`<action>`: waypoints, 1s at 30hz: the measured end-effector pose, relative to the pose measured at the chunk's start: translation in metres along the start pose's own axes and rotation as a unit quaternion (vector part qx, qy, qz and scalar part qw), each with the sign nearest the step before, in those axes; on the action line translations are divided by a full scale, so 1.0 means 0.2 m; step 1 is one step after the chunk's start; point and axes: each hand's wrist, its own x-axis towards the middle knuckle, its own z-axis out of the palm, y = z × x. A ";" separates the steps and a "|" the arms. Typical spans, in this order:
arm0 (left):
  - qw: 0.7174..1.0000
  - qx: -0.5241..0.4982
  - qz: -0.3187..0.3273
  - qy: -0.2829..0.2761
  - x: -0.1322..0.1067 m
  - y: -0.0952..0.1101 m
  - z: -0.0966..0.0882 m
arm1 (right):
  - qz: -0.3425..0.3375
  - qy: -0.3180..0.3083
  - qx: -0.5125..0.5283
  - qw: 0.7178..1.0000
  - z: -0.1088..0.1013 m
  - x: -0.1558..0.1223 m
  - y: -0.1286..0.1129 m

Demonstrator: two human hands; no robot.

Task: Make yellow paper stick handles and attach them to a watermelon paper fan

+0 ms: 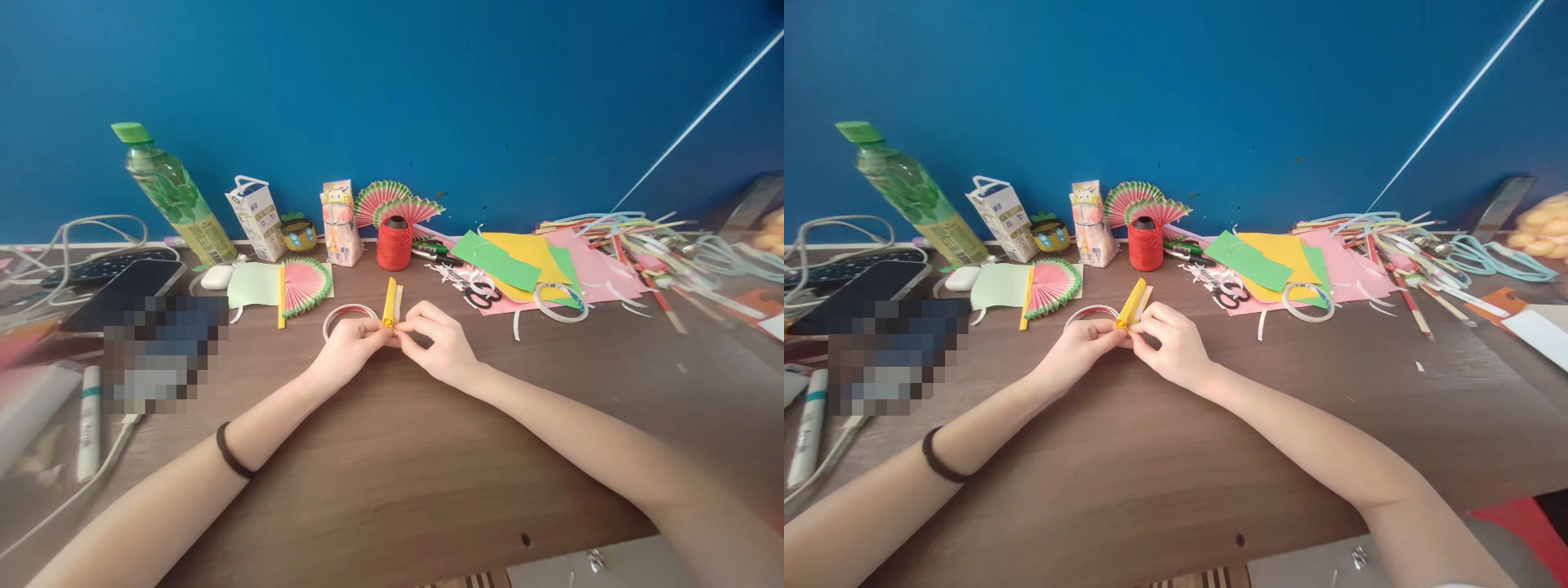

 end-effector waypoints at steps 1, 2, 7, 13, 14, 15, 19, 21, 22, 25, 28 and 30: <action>1.000 0.004 -0.003 0.005 0.00 0.00 0.00 | 0.001 -0.003 -0.002 1.000 0.00 0.00 0.00; 1.000 0.005 -0.006 0.009 0.00 0.00 0.00 | 0.001 -0.004 -0.003 1.000 0.00 0.00 0.00; 1.000 -0.024 -0.010 0.005 0.00 0.00 0.00 | 0.004 0.002 0.010 1.000 0.00 0.00 -0.01; 0.999 -0.044 -0.001 -0.002 0.00 -0.01 0.00 | 0.005 0.015 0.007 1.000 0.00 0.00 -0.01; 0.999 -0.045 0.002 -0.001 0.00 -0.01 0.00 | 0.008 0.018 0.010 1.000 0.00 0.00 -0.01; 0.999 -0.044 0.003 -0.002 0.00 -0.01 0.00 | 0.012 0.020 0.013 1.000 0.00 0.00 -0.01; 1.000 -0.017 0.009 -0.004 0.00 -0.02 0.00 | 0.029 0.014 0.017 0.999 0.00 0.00 -0.02; 1.000 0.008 0.011 -0.003 0.00 -0.02 0.00 | 0.037 0.008 0.015 0.999 0.00 0.00 -0.02; 1.000 0.016 0.013 -0.003 0.00 -0.02 0.00 | 0.041 0.005 0.014 0.999 0.00 0.00 -0.03; 0.999 0.025 0.014 -0.014 0.00 -0.03 0.00 | 0.052 -0.007 0.009 0.999 -0.01 0.00 -0.02; 0.999 0.041 0.009 -0.020 0.00 -0.03 0.00 | 0.055 -0.020 -0.003 0.998 -0.01 0.00 -0.02; 0.998 0.051 0.008 -0.022 0.00 -0.02 0.00 | 0.050 -0.028 -0.015 0.998 -0.01 0.00 -0.01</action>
